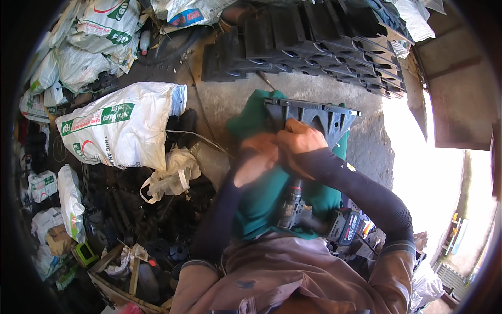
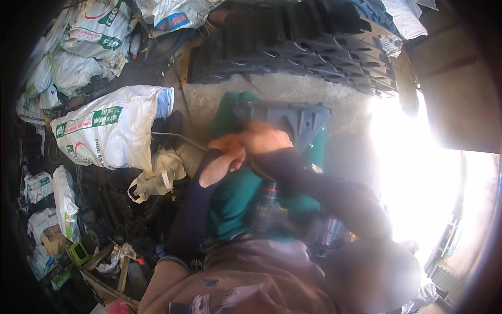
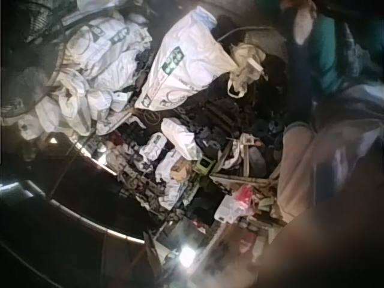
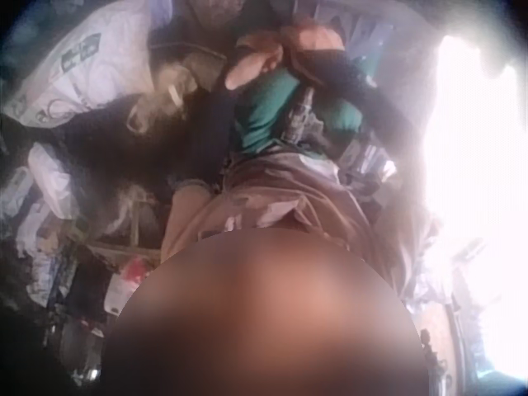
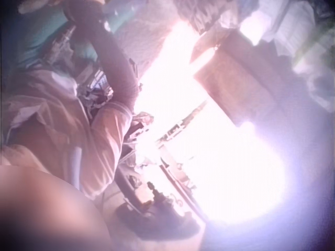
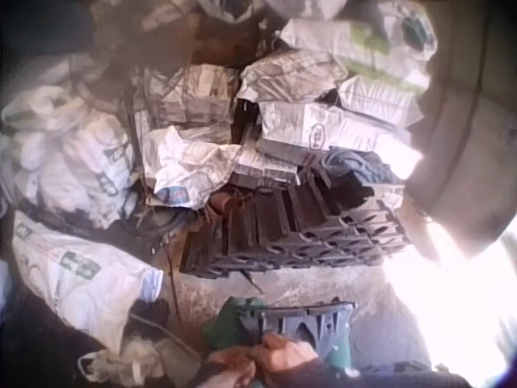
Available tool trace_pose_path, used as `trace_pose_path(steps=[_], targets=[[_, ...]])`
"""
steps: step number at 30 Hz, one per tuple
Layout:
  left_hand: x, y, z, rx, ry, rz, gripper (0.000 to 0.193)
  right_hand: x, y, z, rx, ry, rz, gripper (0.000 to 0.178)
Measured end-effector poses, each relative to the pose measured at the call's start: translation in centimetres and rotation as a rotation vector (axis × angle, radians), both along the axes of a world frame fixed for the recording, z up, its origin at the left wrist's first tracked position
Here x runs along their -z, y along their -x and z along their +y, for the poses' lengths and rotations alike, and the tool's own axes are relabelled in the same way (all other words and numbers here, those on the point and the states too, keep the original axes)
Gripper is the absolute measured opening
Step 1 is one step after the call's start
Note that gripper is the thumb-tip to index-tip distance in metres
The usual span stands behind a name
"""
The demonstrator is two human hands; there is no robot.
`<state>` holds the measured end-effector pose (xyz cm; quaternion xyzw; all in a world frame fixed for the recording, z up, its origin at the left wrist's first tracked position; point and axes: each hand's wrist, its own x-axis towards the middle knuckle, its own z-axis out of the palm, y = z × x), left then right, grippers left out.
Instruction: The person sits on the floor and uses a cordless drill to fasten screws into a black plastic component. They then pick up a second plastic part, align it with the first, and continue fastening screws to join the two pieces together.
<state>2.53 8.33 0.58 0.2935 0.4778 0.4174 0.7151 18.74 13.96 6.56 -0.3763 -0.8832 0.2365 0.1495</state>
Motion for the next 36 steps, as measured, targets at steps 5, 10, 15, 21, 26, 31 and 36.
trace_pose_path(steps=[5,10,15,21,26,31,36], targets=[[0.4,0.5,0.2,0.023,0.002,-0.063,0.014,-0.5,0.5,0.0,0.035,0.039,-0.124,0.015],[0.8,0.8,0.2,0.035,0.015,-0.046,0.023,-0.9,1.2,-0.1,0.069,0.014,-0.174,0.020],[-0.8,1.6,0.0,0.039,0.056,-0.173,0.045,-1.9,0.1,0.8,0.057,0.139,-0.161,0.018],[-3.5,2.1,-2.3,-0.277,0.088,-0.489,0.066,-2.6,0.1,-1.7,0.003,0.064,0.258,0.022],[-4.2,1.2,-3.1,-0.346,0.037,-0.500,0.069,-1.0,2.8,-4.2,0.016,-0.105,0.272,0.022],[-4.6,0.7,-3.8,-0.388,0.064,-0.527,0.071,-0.5,3.2,-4.3,0.039,-0.030,0.147,0.017],[-3.8,0.5,-4.5,-0.331,0.002,-0.604,0.068,-1.5,3.4,-4.1,0.037,0.120,0.143,0.013]])
